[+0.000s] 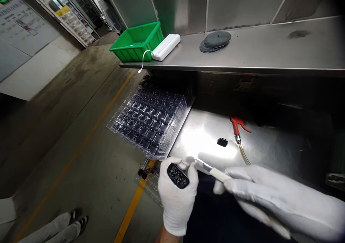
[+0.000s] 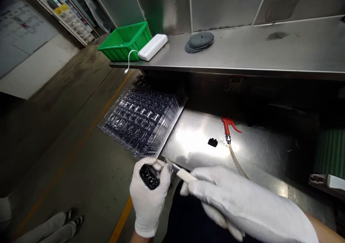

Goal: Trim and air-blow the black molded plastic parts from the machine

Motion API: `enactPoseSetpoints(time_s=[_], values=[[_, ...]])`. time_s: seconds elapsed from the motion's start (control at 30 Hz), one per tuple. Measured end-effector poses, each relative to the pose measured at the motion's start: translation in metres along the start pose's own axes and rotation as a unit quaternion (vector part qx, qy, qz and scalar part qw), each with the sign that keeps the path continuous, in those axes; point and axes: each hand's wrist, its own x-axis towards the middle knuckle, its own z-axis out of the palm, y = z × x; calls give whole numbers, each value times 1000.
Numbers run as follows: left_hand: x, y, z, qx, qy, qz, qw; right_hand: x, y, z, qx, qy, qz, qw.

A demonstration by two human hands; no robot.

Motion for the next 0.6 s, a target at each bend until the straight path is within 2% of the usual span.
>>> enactPoseSetpoints(time_s=[0.07, 0.1, 0.17, 0.2, 0.23, 0.27, 0.33, 0.43, 0.6], values=[[-2, -8, 3, -5, -9, -10, 1000, 15, 11, -11, -49, 56, -28, 997], [-2, -16, 7, 14, -13, -15, 1000, 26, 20, -16, -103, 111, -26, 988], [-1, -39, 21, 121, -78, -46, 989, 50, 44, -25, -230, 230, 25, 945], [0, -52, 30, 202, -148, -71, 966, 62, 59, -28, -308, 292, 94, 901], [2, -66, 41, 276, -264, -107, 918, 71, 76, -32, -333, 319, 140, 877], [4, -78, 52, 290, -329, -119, 891, 77, 94, -36, -345, 335, 173, 860], [6, -96, 72, 288, -411, -119, 857, 80, 129, -41, -338, 337, 202, 855], [10, -102, 90, 242, -436, -83, 863, 72, 167, -44, -311, 352, 214, 857], [17, -95, 108, 186, -360, -74, 911, 73, 199, -50, -291, 392, 222, 844]])
